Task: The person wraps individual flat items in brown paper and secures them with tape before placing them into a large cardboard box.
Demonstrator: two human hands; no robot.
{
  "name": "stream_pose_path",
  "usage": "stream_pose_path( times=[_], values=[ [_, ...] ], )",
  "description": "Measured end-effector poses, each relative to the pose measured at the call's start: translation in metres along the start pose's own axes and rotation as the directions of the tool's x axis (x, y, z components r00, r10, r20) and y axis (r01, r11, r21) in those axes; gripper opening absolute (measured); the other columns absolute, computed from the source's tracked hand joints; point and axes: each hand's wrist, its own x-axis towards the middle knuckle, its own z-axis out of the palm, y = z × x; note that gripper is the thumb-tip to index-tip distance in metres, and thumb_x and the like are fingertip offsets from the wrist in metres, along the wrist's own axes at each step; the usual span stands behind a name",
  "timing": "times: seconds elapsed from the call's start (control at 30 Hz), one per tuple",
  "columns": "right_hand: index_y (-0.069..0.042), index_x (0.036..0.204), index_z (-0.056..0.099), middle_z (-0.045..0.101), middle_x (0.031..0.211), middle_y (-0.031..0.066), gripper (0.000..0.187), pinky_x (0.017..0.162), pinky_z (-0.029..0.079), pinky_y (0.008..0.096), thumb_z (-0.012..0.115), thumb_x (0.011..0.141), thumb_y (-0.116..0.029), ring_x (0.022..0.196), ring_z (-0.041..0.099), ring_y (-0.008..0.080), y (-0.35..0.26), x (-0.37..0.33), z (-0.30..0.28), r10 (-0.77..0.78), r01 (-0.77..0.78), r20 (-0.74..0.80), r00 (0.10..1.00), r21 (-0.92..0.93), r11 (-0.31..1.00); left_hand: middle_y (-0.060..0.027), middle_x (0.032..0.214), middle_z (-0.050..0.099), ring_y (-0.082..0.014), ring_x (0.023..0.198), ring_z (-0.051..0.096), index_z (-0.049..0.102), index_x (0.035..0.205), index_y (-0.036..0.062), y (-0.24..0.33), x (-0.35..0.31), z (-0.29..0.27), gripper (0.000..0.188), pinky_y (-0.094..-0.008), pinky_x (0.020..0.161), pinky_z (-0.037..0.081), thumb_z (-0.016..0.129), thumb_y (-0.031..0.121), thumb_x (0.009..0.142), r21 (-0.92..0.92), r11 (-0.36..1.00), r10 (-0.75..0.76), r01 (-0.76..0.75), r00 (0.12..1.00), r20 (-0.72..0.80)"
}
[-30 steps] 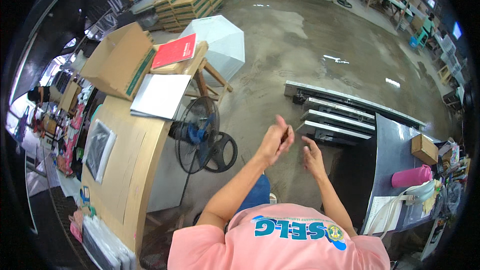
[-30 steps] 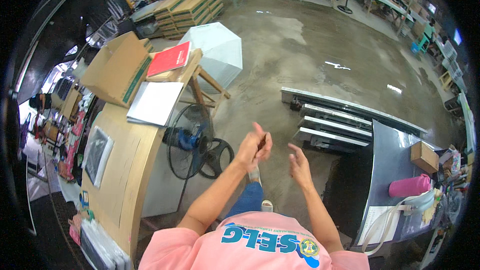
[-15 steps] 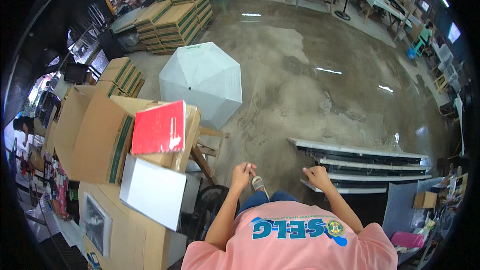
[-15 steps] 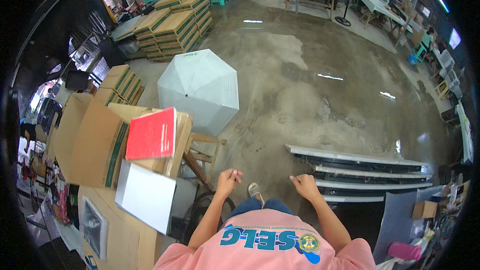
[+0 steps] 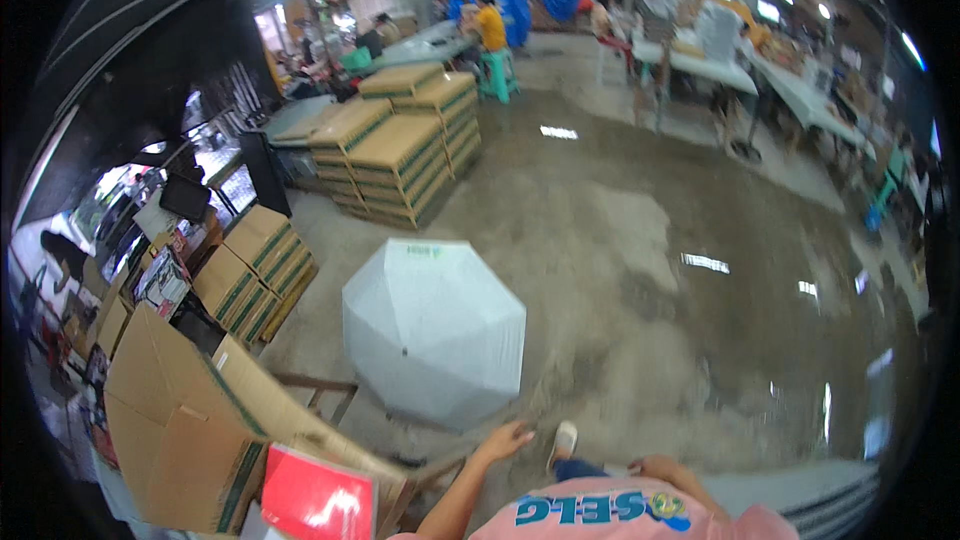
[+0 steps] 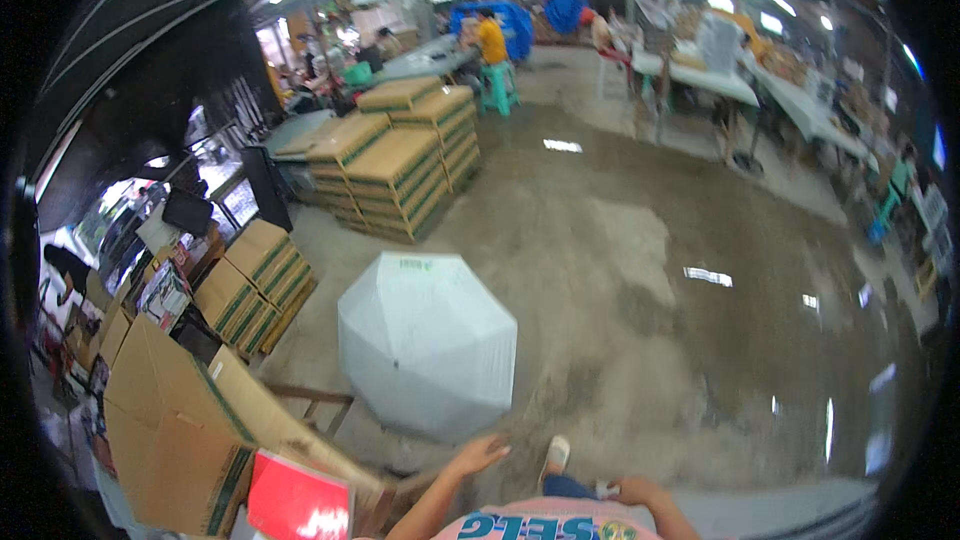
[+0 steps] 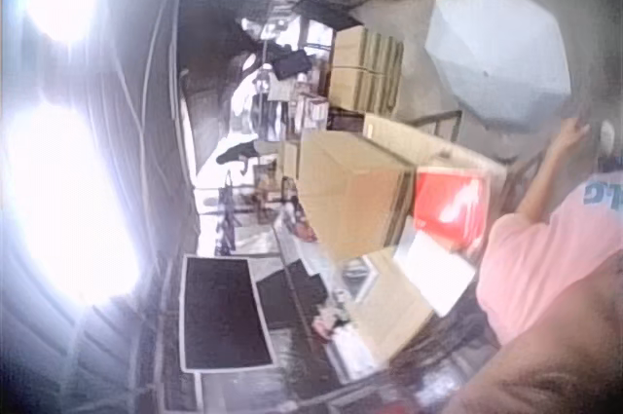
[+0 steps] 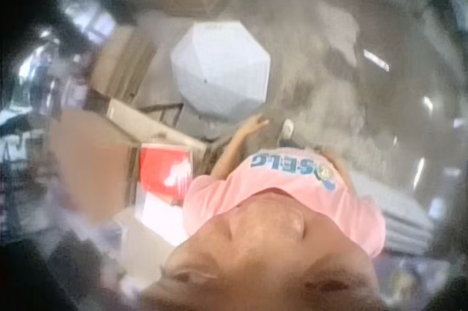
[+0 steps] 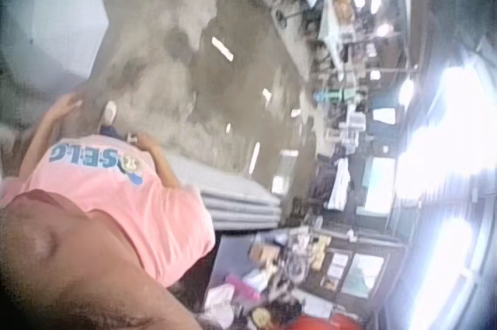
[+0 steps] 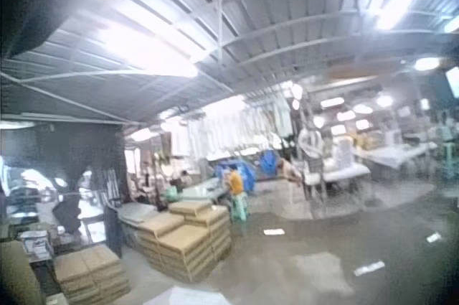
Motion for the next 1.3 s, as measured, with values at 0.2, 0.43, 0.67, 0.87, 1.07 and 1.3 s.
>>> stream_pose_path(
  times=[0.2, 0.43, 0.67, 0.87, 1.07, 1.3],
  values=[
    [-0.009, 0.129, 0.055, 0.061, 0.122, 0.0180, 0.063, 0.095, 0.045, 0.0436, 0.057, 0.086, -0.055, 0.113, 0.056, 0.0360, 0.053, 0.136, -0.245, 0.097, -0.100, -0.027, 0.995, -0.154, 0.983, -0.0223, 0.109, 0.064, -0.0404, 0.104, 0.060, 0.056, 0.123, 0.0020, -0.113, 0.107, -0.034, 0.051, -0.0462, 0.090, 0.047, 0.056, 0.037, 0.085, 0.381, 0.730, -0.609, 0.568, 0.793, -0.015],
    [-0.007, 0.122, 0.059, 0.067, 0.103, 0.0189, 0.052, 0.084, 0.049, 0.0433, 0.063, 0.086, -0.044, 0.096, 0.063, 0.0368, -0.050, 0.315, -0.534, -0.254, 0.221, -0.247, 0.935, -0.153, 0.963, -0.0218, 0.108, 0.065, -0.0399, 0.103, 0.060, 0.056, 0.122, 0.0019, -0.129, 0.278, -0.134, 0.050, -0.0459, 0.089, 0.048, 0.056, 0.036, 0.085, 0.128, 0.538, -0.821, 0.833, 0.552, -0.146],
    [-0.007, 0.125, 0.057, 0.066, 0.105, 0.0197, 0.049, 0.084, 0.050, 0.0408, 0.065, 0.086, -0.035, 0.097, 0.064, 0.0341, -0.026, 0.550, -0.693, -0.342, 0.352, -0.207, 0.917, 0.014, 0.936, -0.0214, 0.106, 0.065, -0.0393, 0.101, 0.061, 0.057, 0.121, 0.0017, -0.133, 0.458, -0.153, 0.049, -0.0456, 0.088, 0.048, 0.056, 0.035, 0.085, -0.183, 0.564, -0.821, 0.805, 0.525, -0.225],
    [-0.004, 0.123, 0.058, 0.058, 0.122, 0.0220, 0.053, 0.097, 0.042, 0.0445, 0.068, 0.083, -0.038, 0.111, 0.058, 0.0325, 0.190, 0.730, -0.710, 0.248, -0.250, -0.029, 0.968, -0.070, 0.966, -0.0209, 0.105, 0.065, -0.0388, 0.099, 0.061, 0.057, 0.120, 0.0016, -0.095, 0.547, -0.162, 0.048, -0.0454, 0.088, 0.048, 0.057, 0.034, 0.085, -0.435, 0.432, -0.901, 0.790, 0.394, -0.180],
    [-0.004, 0.121, 0.058, 0.059, 0.119, 0.0219, 0.051, 0.094, 0.043, 0.0442, 0.067, 0.084, -0.037, 0.107, 0.058, 0.0322, 0.077, 0.888, -0.864, 0.148, -0.142, 0.043, 0.988, -0.124, 0.982, -0.0205, 0.104, 0.066, -0.0383, 0.098, 0.061, 0.057, 0.120, 0.0015, -0.127, 0.592, -0.180, 0.047, -0.0451, 0.087, 0.049, 0.057, 0.033, 0.085, -0.633, 0.025, -0.998, 0.774, -0.019, -0.062],
    [-0.003, 0.118, 0.059, 0.060, 0.115, 0.0219, 0.048, 0.091, 0.043, 0.0438, 0.065, 0.084, -0.036, 0.104, 0.059, 0.0318, -0.206, 1.108, -1.060, -0.470, 0.472, 0.106, 0.876, -0.382, 0.795, -0.0201, 0.103, 0.066, -0.0378, 0.096, 0.062, 0.057, 0.119, 0.0014, -0.135, 0.810, -0.240, 0.046, -0.0448, 0.086, 0.049, 0.057, 0.033, 0.085, -0.888, -0.060, -0.994, 0.457, -0.106, 0.013]
  ],
)
